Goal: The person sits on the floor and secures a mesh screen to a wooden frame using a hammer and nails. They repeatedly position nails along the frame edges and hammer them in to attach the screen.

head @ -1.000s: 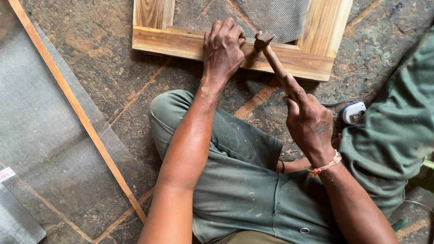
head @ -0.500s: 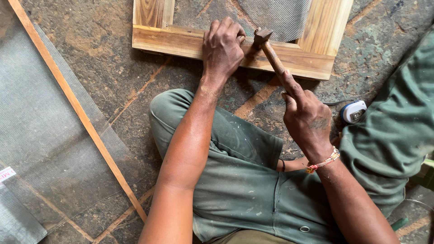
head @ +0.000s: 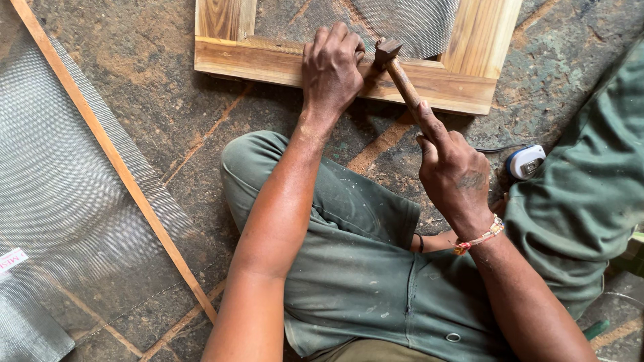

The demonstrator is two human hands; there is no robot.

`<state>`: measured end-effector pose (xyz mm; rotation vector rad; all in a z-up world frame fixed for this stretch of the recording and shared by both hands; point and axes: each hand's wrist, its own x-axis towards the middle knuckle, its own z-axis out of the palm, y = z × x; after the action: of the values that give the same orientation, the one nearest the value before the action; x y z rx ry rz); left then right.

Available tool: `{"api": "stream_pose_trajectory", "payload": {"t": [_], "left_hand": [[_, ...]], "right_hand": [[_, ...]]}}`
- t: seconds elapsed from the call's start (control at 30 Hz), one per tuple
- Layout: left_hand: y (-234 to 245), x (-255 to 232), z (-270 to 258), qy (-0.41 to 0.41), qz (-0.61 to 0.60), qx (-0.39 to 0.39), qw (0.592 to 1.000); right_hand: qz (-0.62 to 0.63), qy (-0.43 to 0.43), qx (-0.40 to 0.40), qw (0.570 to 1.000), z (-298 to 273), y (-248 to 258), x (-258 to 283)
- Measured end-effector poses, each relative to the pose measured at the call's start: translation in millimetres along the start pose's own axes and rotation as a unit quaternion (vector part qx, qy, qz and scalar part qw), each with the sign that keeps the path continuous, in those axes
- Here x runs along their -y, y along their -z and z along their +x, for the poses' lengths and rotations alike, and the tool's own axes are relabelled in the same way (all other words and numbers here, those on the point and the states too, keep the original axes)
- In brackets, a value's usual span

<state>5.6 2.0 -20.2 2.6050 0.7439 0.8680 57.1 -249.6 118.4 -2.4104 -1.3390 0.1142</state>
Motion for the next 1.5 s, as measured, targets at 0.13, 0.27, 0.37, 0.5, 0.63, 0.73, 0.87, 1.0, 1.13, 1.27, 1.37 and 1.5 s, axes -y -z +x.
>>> {"api": "stream_pose_trajectory", "payload": {"t": [0.13,0.27,0.37,0.5,0.63,0.73,0.87,1.0,1.13,1.27,1.37,1.5], "left_hand": [[-1.5,1.3,1.1,-0.007,0.0,-0.003,1.0],[-3.4,1.2,-1.2,-0.014,0.003,-0.011,1.0],[-4.2,1.6,-0.8,-0.022,0.01,-0.019,1.0],[-3.8,1.1,-1.2,-0.024,-0.006,-0.01,1.0],[1.6,-2.2,-2.3,-0.019,-0.009,-0.011,1.0],[5.9,-4.4,-2.1,-0.016,-0.025,-0.015,0.999],[6.8,-4.0,-6.1,-0.014,-0.027,-0.005,1.0],[-1.9,1.0,-8.0,-0.018,-0.021,-0.02,0.999],[-17.4,12.6,-14.6,-0.115,-0.018,-0.169,0.979],[-25.0,17.6,-17.2,-0.006,-0.031,0.01,0.999],[-20.9,15.4,-13.0,-0.049,-0.032,-0.072,0.996],[-14.6,6.4,-15.0,-0.084,0.077,-0.169,0.979]], "right_hand": [[-0.001,-0.003,0.001,1.0,0.4,1.4,2.3],[0.002,-0.004,-0.001,1.0,-1.1,2.1,2.8],[0.001,-0.007,0.004,1.0,0.1,2.1,2.1],[0.012,-0.004,0.005,1.0,1.4,2.0,0.8],[0.041,0.005,0.0,0.999,4.1,6.1,-0.9],[0.081,0.031,-0.021,0.996,8.4,10.4,-1.9],[0.095,0.047,-0.041,0.993,14.6,12.5,0.8],[0.04,0.007,0.023,0.999,22.4,16.4,3.7],[0.088,0.06,-0.033,0.994,26.1,18.3,5.7],[-0.031,-0.056,0.11,0.992,27.3,19.2,6.2],[0.071,0.024,0.018,0.997,28.3,20.9,3.4],[0.098,0.06,-0.027,0.993,22.8,12.2,-3.5]]}}
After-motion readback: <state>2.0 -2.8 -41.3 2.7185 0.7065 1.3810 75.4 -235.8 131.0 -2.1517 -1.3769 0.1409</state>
